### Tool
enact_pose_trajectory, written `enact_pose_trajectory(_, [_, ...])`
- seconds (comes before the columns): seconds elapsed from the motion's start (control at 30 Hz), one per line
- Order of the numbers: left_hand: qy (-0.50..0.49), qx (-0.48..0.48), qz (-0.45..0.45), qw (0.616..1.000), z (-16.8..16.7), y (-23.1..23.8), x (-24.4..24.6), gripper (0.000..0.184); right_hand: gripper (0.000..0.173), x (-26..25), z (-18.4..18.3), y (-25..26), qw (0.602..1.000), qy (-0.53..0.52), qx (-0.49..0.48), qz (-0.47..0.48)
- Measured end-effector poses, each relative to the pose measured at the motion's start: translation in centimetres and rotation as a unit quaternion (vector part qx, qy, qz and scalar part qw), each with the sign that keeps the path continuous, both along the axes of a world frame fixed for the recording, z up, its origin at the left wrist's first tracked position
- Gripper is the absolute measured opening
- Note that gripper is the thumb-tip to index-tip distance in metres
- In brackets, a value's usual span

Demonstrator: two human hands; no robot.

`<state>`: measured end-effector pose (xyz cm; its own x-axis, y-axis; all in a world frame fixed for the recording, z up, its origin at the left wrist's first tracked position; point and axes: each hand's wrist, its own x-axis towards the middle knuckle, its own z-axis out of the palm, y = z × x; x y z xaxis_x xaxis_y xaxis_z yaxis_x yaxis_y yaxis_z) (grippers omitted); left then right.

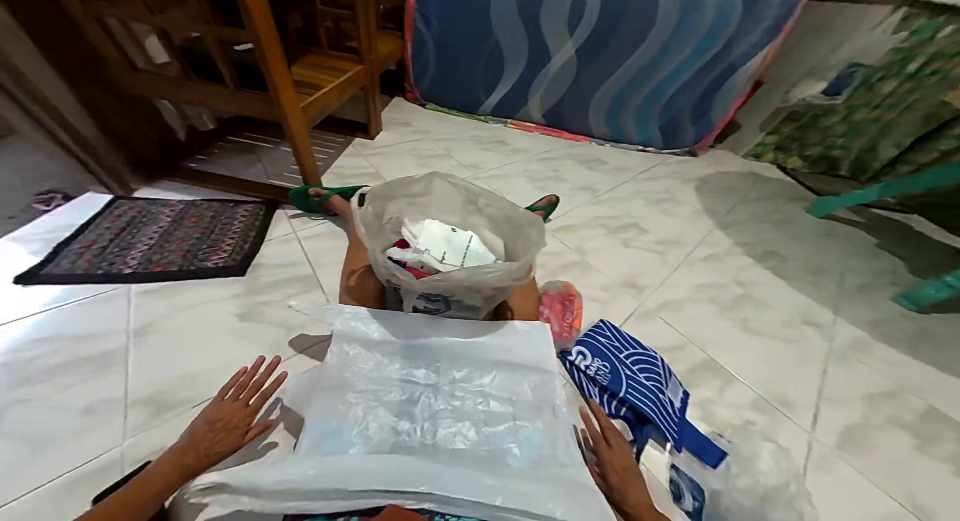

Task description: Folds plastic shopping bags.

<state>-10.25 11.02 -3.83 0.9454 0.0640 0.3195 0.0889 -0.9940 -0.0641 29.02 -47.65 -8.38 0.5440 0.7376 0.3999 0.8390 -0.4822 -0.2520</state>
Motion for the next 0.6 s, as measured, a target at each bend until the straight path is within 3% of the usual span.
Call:
enact_pose_trajectory(0.13, [-0.055,-0.062,-0.01,0.997,-1.8,-3.8,0.0,0.083,0.044,-0.9,2.6,1.4,0.999,0.004,0.012,0.049])
enact_pose_trajectory(0.33, [-0.084,-0.093,-0.091,0.988,-0.5,-7.3,3.1,0.053,0.043,2.2,1.7,2.2,0.988,-0.109,-0.014,0.108])
enact_pose_trajectory(0.37, [-0.077,-0.1,-0.113,0.986,0.1,-7.8,3.3,0.044,0.043,2.3,1.7,2.0,0.991,-0.076,-0.017,0.109])
enact_pose_trajectory(0.43, [-0.058,-0.123,-0.158,0.978,0.8,-8.7,3.6,0.041,0.041,1.3,3.7,2.2,0.991,0.089,-0.003,0.101])
enact_pose_trajectory(0.5, [-0.045,-0.186,-0.186,0.964,0.2,-9.2,3.9,0.038,0.039,0.2,5.9,2.6,0.97,0.235,0.014,0.055])
enact_pose_trajectory(0.57, [-0.05,-0.353,-0.168,0.919,-0.4,-9.9,4.0,0.032,0.037,-1.0,8.1,3.1,0.929,0.369,0.015,-0.04])
enact_pose_trajectory(0.6, [-0.042,-0.462,-0.128,0.877,0.2,-10.3,3.8,0.037,0.036,-1.2,9.0,3.4,0.909,0.408,0.004,-0.084])
